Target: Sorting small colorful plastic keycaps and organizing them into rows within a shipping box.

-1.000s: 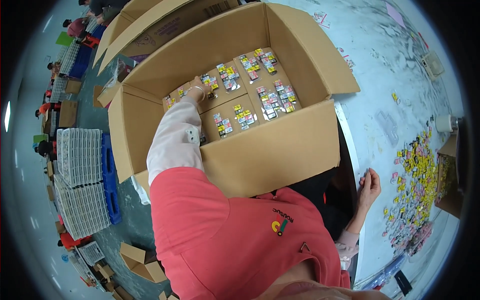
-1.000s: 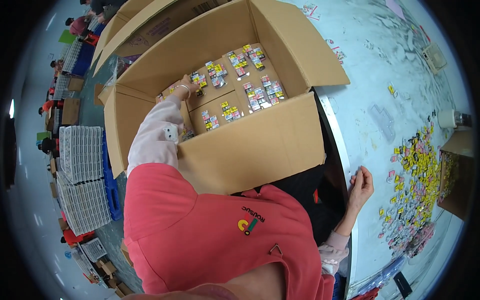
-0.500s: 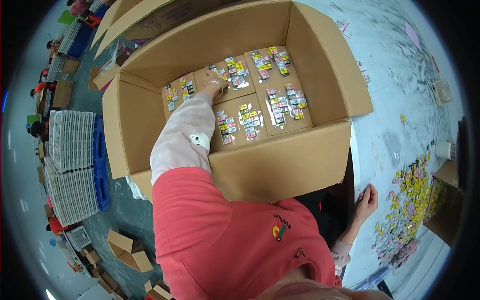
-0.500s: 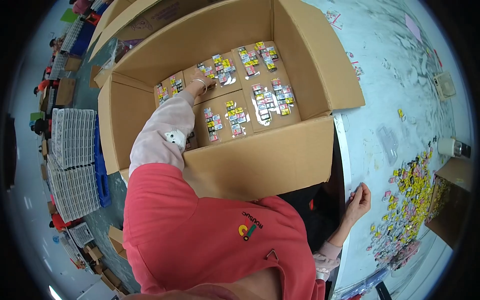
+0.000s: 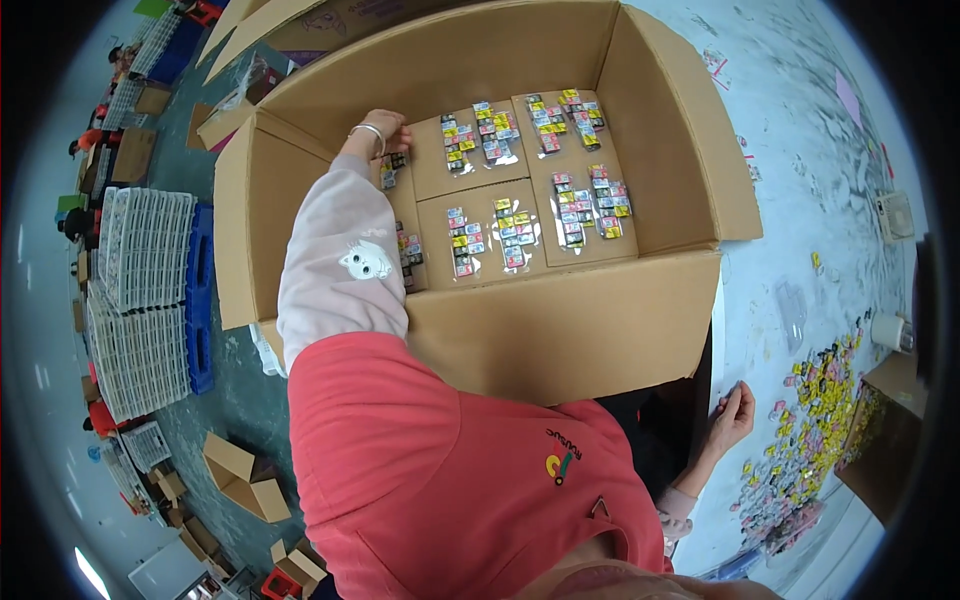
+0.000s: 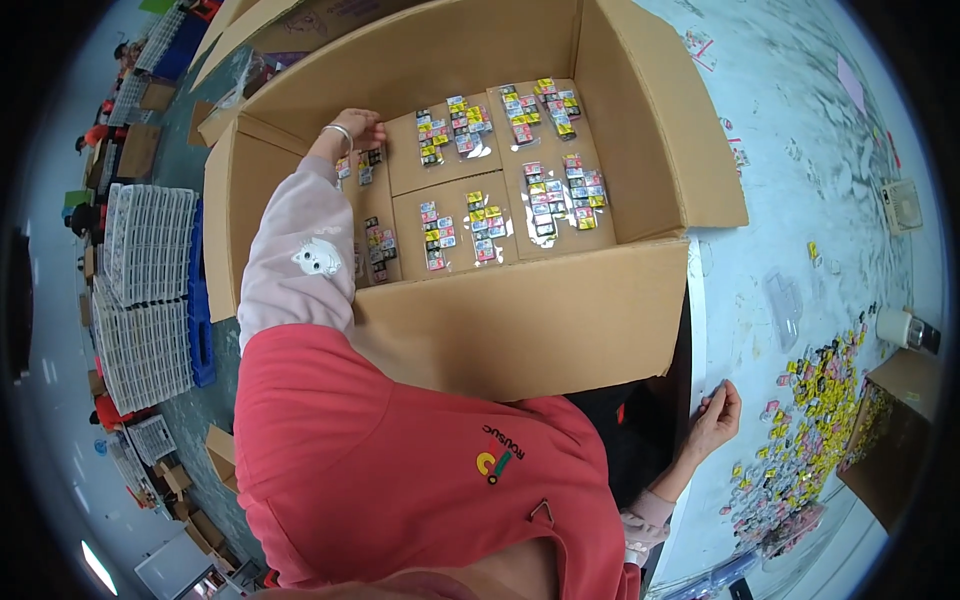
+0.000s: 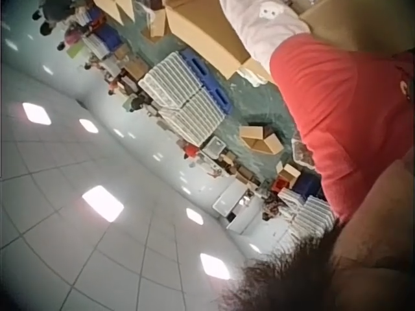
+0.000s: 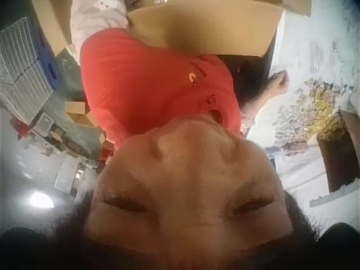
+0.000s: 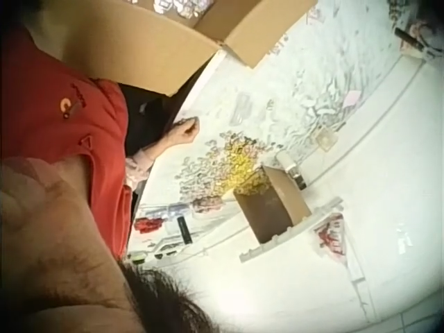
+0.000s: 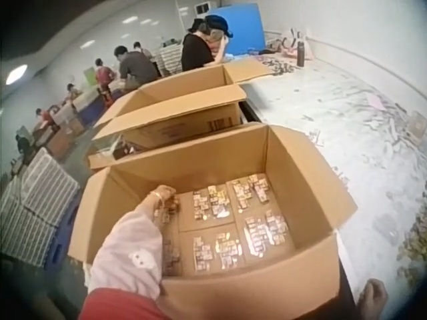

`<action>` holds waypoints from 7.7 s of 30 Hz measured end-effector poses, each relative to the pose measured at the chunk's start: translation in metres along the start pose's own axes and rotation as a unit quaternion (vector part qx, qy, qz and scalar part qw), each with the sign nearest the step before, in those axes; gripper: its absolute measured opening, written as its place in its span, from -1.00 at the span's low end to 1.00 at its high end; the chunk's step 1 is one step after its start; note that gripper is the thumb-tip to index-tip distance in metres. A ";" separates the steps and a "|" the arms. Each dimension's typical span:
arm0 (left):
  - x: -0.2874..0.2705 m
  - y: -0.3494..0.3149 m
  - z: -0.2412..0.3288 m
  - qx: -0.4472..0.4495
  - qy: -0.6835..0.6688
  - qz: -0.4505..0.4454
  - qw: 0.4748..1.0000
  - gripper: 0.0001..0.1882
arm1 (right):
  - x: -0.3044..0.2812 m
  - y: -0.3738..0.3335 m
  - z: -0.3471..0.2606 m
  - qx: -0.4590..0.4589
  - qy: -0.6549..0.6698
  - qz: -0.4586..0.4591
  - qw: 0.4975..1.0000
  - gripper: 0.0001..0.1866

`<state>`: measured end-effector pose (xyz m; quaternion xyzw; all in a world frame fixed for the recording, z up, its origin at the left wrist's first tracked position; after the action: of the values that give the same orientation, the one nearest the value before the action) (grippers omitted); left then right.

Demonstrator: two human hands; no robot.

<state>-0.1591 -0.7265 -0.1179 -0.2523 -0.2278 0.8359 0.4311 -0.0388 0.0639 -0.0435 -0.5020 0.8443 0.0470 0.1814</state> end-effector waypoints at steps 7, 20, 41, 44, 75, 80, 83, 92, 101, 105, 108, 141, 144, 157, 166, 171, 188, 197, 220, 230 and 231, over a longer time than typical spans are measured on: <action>0.063 -0.004 -0.051 -0.081 0.064 -0.035 0.994 -0.82 | -0.004 0.005 0.006 -0.021 -0.010 0.004 1.000 -0.87; -0.056 0.004 0.012 0.059 -0.107 0.161 0.979 -0.78 | -0.003 0.000 -0.003 -0.003 -0.009 -0.005 1.000 -0.86; -0.001 -0.034 -0.076 0.193 0.547 0.100 0.809 -0.42 | 0.002 -0.001 -0.009 -0.003 -0.021 0.014 1.000 -0.86; -0.002 -0.047 -0.066 0.170 0.542 0.089 0.818 -0.41 | 0.003 0.000 -0.008 -0.011 -0.017 0.009 1.000 -0.86; -0.039 -0.038 0.018 0.058 -0.049 0.087 0.993 -0.79 | 0.004 -0.003 -0.011 -0.014 -0.031 0.016 0.999 -0.87; -0.065 -0.085 0.002 -0.032 0.068 0.007 0.997 -0.82 | 0.002 -0.002 -0.010 -0.016 -0.008 -0.001 1.000 -0.87; -0.043 -0.088 -0.034 -0.072 0.102 -0.063 0.990 -0.81 | 0.003 0.000 -0.010 -0.032 -0.003 -0.015 0.999 -0.87; 0.071 -0.111 -0.133 -0.192 0.199 -0.197 0.941 -0.57 | 0.003 0.001 -0.009 -0.003 -0.034 -0.021 0.999 -0.85; 0.082 -0.113 -0.147 -0.192 0.187 -0.152 0.951 -0.69 | 0.003 0.003 -0.011 -0.046 -0.024 -0.006 0.999 -0.88; 0.081 -0.110 -0.149 -0.180 0.189 -0.141 0.955 -0.71 | 0.005 0.001 -0.011 -0.037 -0.041 -0.004 0.998 -0.88; 0.082 -0.108 -0.142 -0.165 0.221 -0.143 0.950 -0.72 | 0.005 0.001 -0.012 -0.040 -0.022 0.006 0.999 -0.88; -0.003 0.030 -0.105 0.028 0.150 0.088 0.984 -0.75 | -0.006 0.006 0.002 -0.041 -0.054 0.015 0.998 -0.85; 0.000 0.030 -0.088 0.046 0.238 0.125 0.962 -0.73 | -0.003 0.006 0.001 -0.041 -0.044 0.007 0.998 -0.85; 0.053 -0.059 -0.036 0.294 0.471 0.112 0.824 -0.38 | 0.003 -0.002 -0.013 -0.033 -0.068 0.033 0.997 -0.85; 0.053 -0.033 -0.055 0.284 0.538 0.018 0.793 -0.47 | 0.007 -0.003 -0.017 -0.033 -0.065 0.026 0.997 -0.86; 0.002 -0.024 -0.011 0.173 0.318 -0.077 0.929 -0.65 | 0.002 0.002 -0.006 -0.026 -0.056 0.004 0.998 -0.86; 0.023 -0.120 -0.001 0.072 0.457 -0.172 0.870 -0.61 | -0.001 0.002 0.004 -0.046 -0.022 -0.012 0.999 -0.88; 0.070 -0.154 0.000 0.044 0.463 -0.316 0.827 -0.72 | 0.010 0.005 -0.018 -0.060 -0.096 -0.034 0.993 -0.85; -0.156 -0.028 -0.058 0.005 0.232 0.217 0.948 -0.68 | 0.020 0.005 -0.022 -0.098 -0.085 -0.006 0.992 -0.87; -0.097 -0.034 -0.103 -0.003 0.390 0.254 0.885 -0.14 | 0.022 -0.001 -0.027 -0.110 -0.107 0.015 0.988 -0.86; -0.091 -0.037 -0.101 0.000 0.389 0.250 0.886 -0.14 | 0.020 -0.001 -0.029 -0.123 -0.121 0.022 0.985 -0.86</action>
<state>-0.0282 -0.7664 -0.1531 -0.6064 0.0288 0.7504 0.2615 -0.0538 0.0386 -0.0239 -0.4920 0.8150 0.2146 0.2182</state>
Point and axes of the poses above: each hand's wrist, its own y-axis towards the middle knuckle, its own x-axis out of the palm, z = x × y, the point moved 7 cm from there along y, towards the middle knuckle, and after that the axes turned 9 degrees about -y, right-handed, at the moved point
